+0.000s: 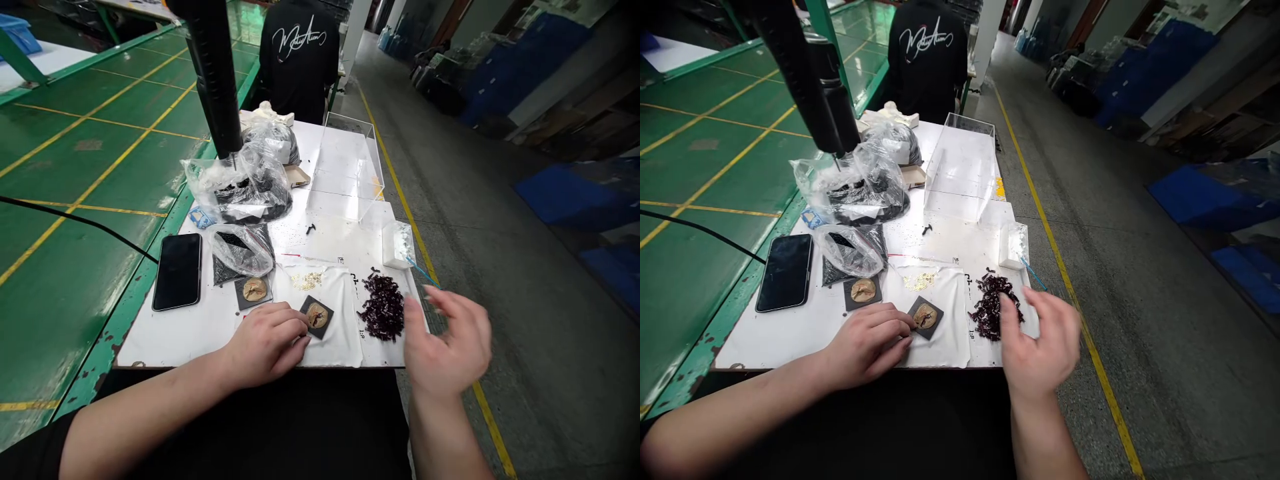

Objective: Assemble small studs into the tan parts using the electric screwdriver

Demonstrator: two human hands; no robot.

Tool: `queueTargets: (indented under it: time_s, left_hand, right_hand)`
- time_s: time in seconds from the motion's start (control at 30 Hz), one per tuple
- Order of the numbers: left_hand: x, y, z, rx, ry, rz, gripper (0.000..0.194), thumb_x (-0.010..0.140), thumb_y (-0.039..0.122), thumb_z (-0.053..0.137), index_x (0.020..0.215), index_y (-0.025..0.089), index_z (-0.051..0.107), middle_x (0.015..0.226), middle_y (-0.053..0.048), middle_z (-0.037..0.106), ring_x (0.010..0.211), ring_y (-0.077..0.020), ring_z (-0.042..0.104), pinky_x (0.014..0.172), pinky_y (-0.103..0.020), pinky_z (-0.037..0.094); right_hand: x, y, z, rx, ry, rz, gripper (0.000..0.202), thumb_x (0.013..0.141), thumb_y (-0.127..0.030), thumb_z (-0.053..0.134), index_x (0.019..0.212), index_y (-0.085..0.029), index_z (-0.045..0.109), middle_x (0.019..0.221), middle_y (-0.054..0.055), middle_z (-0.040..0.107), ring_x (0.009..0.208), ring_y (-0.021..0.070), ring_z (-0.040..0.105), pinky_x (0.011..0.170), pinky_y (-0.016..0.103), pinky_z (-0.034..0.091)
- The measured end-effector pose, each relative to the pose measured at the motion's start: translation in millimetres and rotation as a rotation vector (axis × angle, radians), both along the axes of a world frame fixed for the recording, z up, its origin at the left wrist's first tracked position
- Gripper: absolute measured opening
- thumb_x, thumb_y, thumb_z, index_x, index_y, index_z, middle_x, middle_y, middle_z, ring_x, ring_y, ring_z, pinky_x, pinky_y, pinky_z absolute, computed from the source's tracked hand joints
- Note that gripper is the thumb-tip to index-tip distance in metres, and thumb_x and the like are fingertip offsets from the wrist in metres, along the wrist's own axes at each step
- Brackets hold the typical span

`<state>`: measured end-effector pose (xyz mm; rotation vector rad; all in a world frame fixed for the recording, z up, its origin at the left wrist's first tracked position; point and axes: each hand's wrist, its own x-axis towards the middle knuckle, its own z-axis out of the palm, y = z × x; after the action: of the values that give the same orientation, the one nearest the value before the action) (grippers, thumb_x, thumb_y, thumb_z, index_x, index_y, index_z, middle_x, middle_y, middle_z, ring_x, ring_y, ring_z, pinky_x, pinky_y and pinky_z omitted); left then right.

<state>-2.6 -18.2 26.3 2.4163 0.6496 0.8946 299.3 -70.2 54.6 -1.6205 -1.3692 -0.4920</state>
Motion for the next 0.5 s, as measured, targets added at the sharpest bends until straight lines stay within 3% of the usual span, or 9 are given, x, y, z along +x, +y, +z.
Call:
queueTargets:
  time_s: [0.1,0.17,0.23,0.27,0.37,0.5]
  left_hand:
    - [0.0,0.6,-0.4,0.018,-0.016,-0.013,0.008,0.105,0.015,0.066,0.108,0.021,0.071,0.108,-0.004,0.083,0.087,-0.0176,0.072,0.079,-0.031,0.057]
    - [-0.3,1.3,-2.3,0.036,-0.025,-0.016,0.009,0.106,0.016,0.069,0.112,0.021,0.073,0.109,-0.004,0.083,0.088,-0.0169,0.072,0.081,-0.031,0.058]
    - [-0.7,2.0,-4.8,0.054,-0.039,-0.009,0.006,0.107,0.018,0.071,0.111,0.021,0.074,0.108,-0.005,0.083,0.089,-0.0165,0.073,0.081,-0.03,0.059]
    - [-1.0,2.3,-5.9,0.061,-0.044,-0.002,0.004,0.107,0.02,0.071,0.109,0.021,0.074,0.107,-0.005,0.083,0.089,-0.0165,0.074,0.081,-0.03,0.059]
    - [-2.3,2.3,-6.9,0.06,-0.047,0.03,0.008,0.109,0.024,0.07,0.102,0.02,0.072,0.101,-0.006,0.082,0.087,-0.0165,0.074,0.08,-0.029,0.059]
    - [-4.1,0.6,-5.3,0.021,-0.053,0.081,0.009,0.107,0.025,0.069,0.099,0.021,0.069,0.098,-0.006,0.08,0.086,-0.0174,0.074,0.078,-0.029,0.059]
  right_hand:
    - [-34.3,36.1,15.9,-0.225,-0.034,0.305,0.015,0.105,-0.035,0.075,0.114,-0.026,0.082,0.101,0.005,0.081,0.093,0.0213,0.076,0.091,0.036,0.06]
    - [-54.7,75.7,23.6,-0.525,-0.089,0.383,0.023,0.11,-0.036,0.064,0.12,-0.024,0.081,0.113,0.008,0.083,0.101,0.0229,0.076,0.097,0.037,0.058]
    - [-72.3,117.7,27.7,-0.862,-0.167,0.331,0.031,0.112,-0.04,0.059,0.13,-0.024,0.079,0.126,0.01,0.081,0.114,0.0255,0.075,0.101,0.037,0.056]
    - [-80.3,136.8,28.4,-0.917,-0.177,0.309,0.032,0.111,-0.041,0.06,0.128,-0.022,0.08,0.125,0.012,0.081,0.115,0.0275,0.075,0.099,0.037,0.056]
    - [-101.1,180.0,25.8,-0.98,-0.187,0.261,0.033,0.108,-0.039,0.061,0.12,-0.016,0.082,0.123,0.019,0.081,0.113,0.0305,0.076,0.094,0.038,0.056]
    - [-116.0,207.2,15.8,-1.037,-0.184,0.188,0.033,0.106,-0.032,0.062,0.118,-0.008,0.081,0.123,0.026,0.08,0.11,0.0319,0.078,0.091,0.038,0.056]
